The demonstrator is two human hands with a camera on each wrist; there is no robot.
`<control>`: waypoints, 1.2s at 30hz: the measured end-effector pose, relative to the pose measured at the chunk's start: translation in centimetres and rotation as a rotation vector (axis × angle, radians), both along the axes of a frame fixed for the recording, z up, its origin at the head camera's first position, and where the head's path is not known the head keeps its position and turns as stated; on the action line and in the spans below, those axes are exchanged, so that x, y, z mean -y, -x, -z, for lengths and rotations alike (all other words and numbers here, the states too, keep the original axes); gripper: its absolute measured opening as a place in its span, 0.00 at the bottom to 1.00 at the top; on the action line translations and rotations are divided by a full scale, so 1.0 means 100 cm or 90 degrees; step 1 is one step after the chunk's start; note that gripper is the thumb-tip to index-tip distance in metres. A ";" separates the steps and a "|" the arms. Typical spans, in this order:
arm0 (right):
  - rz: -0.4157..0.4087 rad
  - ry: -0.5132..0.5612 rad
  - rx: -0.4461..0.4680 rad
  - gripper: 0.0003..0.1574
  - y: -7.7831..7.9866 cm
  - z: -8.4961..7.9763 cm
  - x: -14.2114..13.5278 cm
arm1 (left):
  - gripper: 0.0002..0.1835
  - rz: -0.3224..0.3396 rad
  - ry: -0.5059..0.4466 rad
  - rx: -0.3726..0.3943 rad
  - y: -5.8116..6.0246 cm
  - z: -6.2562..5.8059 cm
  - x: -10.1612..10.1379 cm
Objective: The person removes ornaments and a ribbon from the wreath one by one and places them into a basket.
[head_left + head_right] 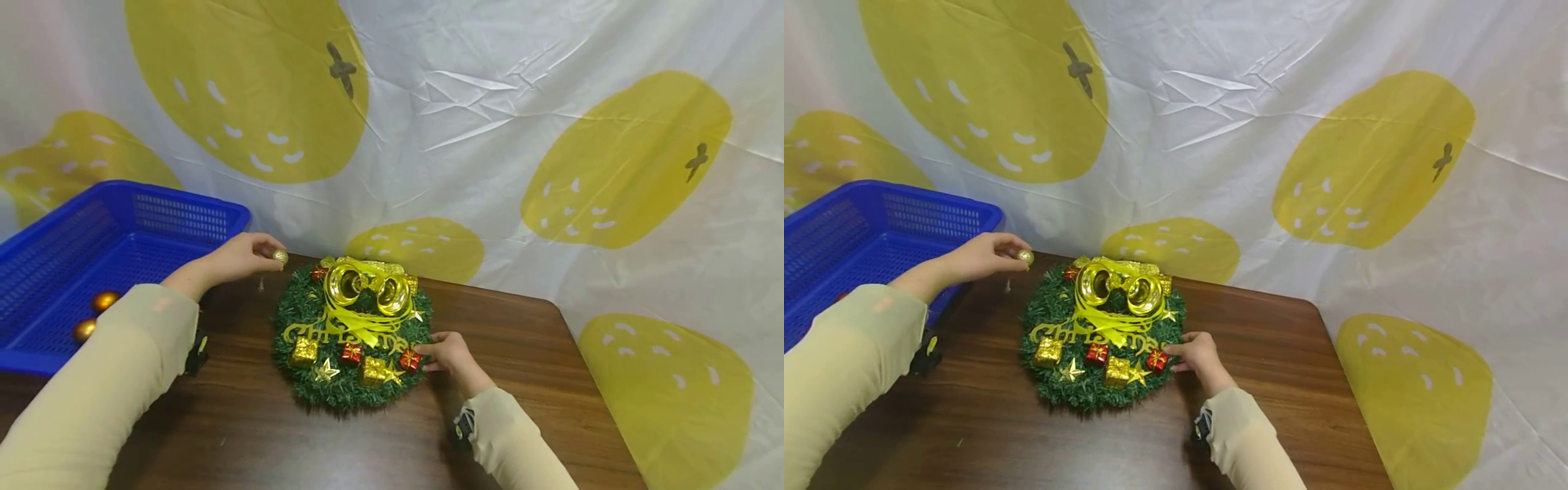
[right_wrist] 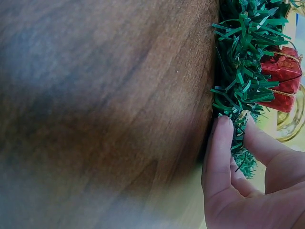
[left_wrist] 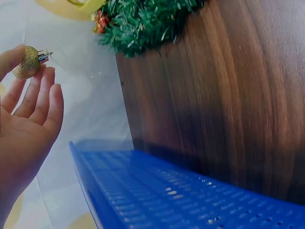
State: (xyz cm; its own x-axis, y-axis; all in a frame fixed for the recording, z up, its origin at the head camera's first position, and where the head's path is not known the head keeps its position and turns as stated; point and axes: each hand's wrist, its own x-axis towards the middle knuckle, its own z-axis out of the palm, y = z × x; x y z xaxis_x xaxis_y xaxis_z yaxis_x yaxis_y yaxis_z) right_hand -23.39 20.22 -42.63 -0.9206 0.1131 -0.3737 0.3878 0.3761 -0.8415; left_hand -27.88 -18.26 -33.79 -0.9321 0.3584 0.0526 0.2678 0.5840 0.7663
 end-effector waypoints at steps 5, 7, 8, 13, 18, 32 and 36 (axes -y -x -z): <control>0.001 0.000 0.001 0.36 0.000 0.001 0.000 | 0.21 -0.010 0.005 0.006 -0.001 -0.003 0.010; -0.001 0.000 0.001 0.36 0.001 0.001 0.000 | 0.21 -0.018 0.006 0.009 -0.003 -0.006 0.014; -0.002 -0.001 0.000 0.36 0.001 0.002 0.000 | 0.21 -0.021 0.007 0.009 -0.003 -0.007 0.017; -0.005 -0.003 0.003 0.36 0.000 0.002 0.000 | 0.23 -0.042 0.024 0.009 -0.006 -0.011 0.029; -0.003 -0.002 0.008 0.37 0.000 0.000 0.000 | 0.22 -0.066 0.038 0.011 -0.007 -0.012 0.042; -0.016 0.002 0.003 0.37 -0.001 0.001 -0.003 | 0.23 -0.122 0.051 0.002 -0.013 -0.011 0.084; -0.016 0.000 0.003 0.38 0.000 0.000 -0.002 | 0.23 -0.137 0.061 -0.017 -0.016 -0.010 0.096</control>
State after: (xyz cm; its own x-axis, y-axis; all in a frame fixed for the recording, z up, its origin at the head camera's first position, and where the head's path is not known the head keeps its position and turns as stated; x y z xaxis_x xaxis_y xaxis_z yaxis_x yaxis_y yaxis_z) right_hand -23.36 20.39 -42.67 -0.9214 0.0894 -0.3781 0.3820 0.3858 -0.8398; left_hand -26.24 -27.81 -32.84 -0.9863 0.1565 0.0529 0.1485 0.6994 0.6992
